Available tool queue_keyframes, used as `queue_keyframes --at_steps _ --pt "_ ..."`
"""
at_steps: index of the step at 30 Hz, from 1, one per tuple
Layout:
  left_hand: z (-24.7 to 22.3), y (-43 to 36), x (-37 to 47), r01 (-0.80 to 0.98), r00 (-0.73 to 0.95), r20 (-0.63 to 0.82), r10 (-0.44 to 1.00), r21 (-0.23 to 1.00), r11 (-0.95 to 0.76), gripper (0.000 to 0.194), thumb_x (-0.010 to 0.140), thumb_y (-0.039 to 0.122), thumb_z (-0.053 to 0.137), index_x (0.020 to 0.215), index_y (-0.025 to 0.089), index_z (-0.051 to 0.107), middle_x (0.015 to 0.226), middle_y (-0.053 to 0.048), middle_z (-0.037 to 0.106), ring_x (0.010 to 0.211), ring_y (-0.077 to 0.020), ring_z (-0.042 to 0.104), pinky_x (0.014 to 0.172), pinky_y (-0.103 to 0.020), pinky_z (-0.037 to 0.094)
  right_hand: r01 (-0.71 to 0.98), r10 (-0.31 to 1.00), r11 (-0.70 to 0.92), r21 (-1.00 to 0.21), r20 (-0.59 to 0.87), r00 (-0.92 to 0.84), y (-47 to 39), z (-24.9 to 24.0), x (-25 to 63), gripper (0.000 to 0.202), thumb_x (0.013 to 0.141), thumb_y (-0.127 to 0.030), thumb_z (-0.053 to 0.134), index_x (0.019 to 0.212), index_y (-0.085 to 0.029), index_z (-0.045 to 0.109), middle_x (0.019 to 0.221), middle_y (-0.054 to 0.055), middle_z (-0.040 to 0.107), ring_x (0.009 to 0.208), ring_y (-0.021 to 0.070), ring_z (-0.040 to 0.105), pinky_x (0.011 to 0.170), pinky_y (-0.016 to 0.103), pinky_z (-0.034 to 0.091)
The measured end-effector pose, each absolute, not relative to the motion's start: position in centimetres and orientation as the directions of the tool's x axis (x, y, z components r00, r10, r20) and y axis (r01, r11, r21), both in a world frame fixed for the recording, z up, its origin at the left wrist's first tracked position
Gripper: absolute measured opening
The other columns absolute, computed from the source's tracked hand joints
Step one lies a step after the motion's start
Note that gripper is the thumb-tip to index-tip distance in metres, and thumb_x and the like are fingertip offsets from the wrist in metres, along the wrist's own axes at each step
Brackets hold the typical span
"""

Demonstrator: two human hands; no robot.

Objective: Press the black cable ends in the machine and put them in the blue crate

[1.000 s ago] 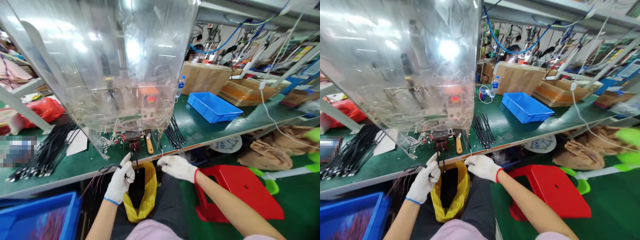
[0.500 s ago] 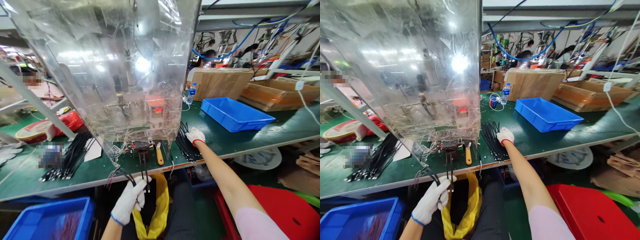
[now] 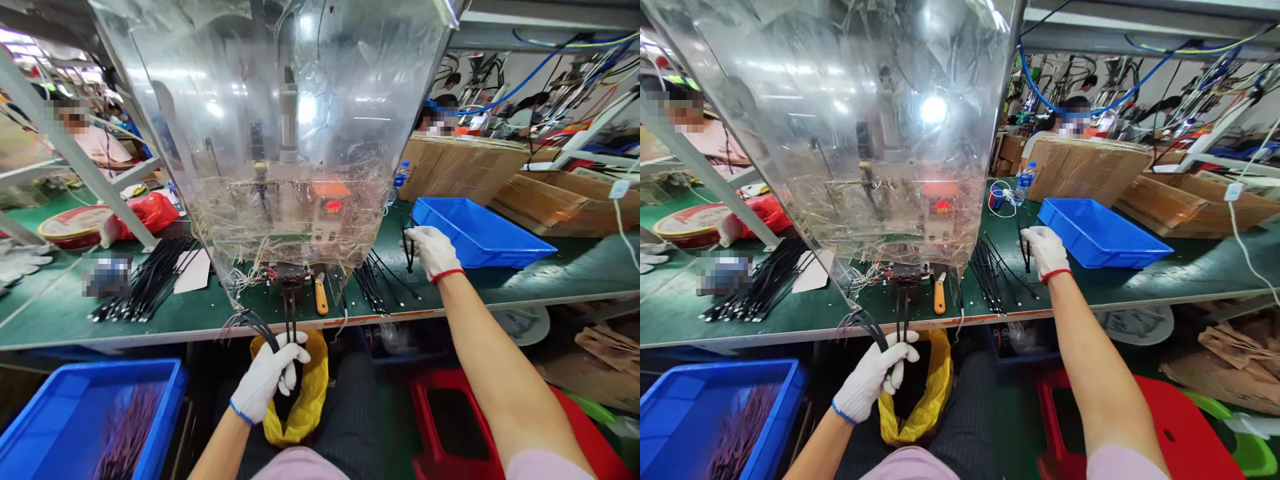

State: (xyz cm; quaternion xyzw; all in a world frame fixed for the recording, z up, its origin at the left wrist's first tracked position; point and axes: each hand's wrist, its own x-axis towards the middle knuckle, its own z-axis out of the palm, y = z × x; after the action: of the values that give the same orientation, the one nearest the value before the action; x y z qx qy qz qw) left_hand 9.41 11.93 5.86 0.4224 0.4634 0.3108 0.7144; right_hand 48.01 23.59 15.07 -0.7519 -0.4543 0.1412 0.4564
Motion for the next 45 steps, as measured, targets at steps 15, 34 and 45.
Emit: queue_keyframes --at_steps 15,34,45 --pt "1.2 2.1 3.1 0.071 0.342 -0.612 0.713 0.774 0.630 0.038 0.079 0.053 0.061 0.080 0.015 0.060 0.055 0.000 0.058 0.037 -0.0053 0.041 0.035 -0.016 0.026 -0.417 0.979 -0.041 -0.908 -0.119 0.164 9.5 10.6 24.3 0.035 0.076 -0.042 0.072 0.103 -0.022 0.060 0.070 0.000 0.064 0.059 0.0141 0.061 0.058 0.028 0.053" --pt "5.6 6.9 9.1 -0.691 0.270 -0.654 0.707 0.380 0.615 0.018 0.086 0.024 0.060 0.095 0.008 0.059 0.088 -0.014 0.070 0.062 -0.0181 0.068 0.055 -0.025 0.055 -0.479 0.853 -0.519 -0.708 -0.460 -0.246 15.5 6.7 21.1 0.029 0.091 -0.030 0.053 0.074 -0.011 0.066 0.078 0.011 0.071 0.059 0.0169 0.067 0.053 0.028 0.057" --pt "3.1 6.7 8.1 -0.742 0.337 -0.547 0.766 0.346 0.574 0.027 0.078 0.029 0.073 0.093 0.011 0.060 0.087 -0.011 0.065 0.063 -0.0129 0.062 0.051 -0.020 0.049 -0.508 0.859 -0.506 -0.697 -0.461 -0.223 18.4 7.4 21.4 0.048 0.095 -0.028 0.046 0.053 -0.011 0.062 0.078 0.014 0.073 0.054 0.0148 0.066 0.056 0.026 0.058"
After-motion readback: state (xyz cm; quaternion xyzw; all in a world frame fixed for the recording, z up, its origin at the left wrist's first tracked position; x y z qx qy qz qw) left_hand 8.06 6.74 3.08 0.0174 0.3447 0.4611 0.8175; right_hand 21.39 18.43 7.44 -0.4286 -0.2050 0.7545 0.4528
